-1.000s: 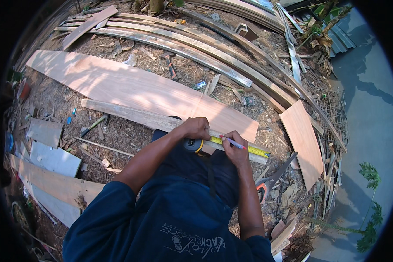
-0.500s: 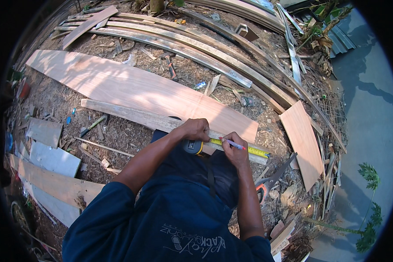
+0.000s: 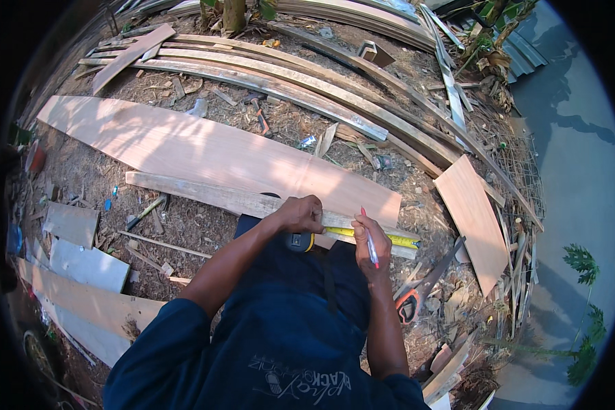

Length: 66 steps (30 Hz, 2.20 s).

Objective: The person measures and marks a large wooden board using a tape measure and pencil, then uses a hand saw to cut the board into smaller pieces. The person also uses a smaller piece of wood as a guide for straight cuts.

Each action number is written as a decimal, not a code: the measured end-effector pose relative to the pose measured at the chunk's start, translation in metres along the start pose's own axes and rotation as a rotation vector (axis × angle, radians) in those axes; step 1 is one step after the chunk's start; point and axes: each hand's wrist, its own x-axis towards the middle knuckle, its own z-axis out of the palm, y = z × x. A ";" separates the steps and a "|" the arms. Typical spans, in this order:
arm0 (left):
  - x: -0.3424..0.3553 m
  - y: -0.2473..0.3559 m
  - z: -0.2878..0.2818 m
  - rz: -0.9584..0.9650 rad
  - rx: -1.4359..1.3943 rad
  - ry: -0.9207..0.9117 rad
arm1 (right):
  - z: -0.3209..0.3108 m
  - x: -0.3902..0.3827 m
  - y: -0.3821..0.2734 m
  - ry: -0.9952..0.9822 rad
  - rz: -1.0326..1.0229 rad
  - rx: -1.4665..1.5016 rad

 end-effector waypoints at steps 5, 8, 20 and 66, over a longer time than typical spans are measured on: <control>-0.017 -0.005 0.015 0.231 0.171 0.126 | 0.008 -0.052 -0.026 -0.039 0.039 -0.102; -0.022 -0.007 0.021 0.322 0.291 0.194 | 0.025 -0.076 -0.034 -0.112 0.129 -0.110; -0.023 -0.013 0.016 0.427 0.298 0.220 | 0.006 -0.104 -0.027 0.042 -0.039 -0.092; -0.010 -0.005 0.001 0.124 0.182 0.098 | -0.163 -0.081 -0.095 0.587 -0.283 0.503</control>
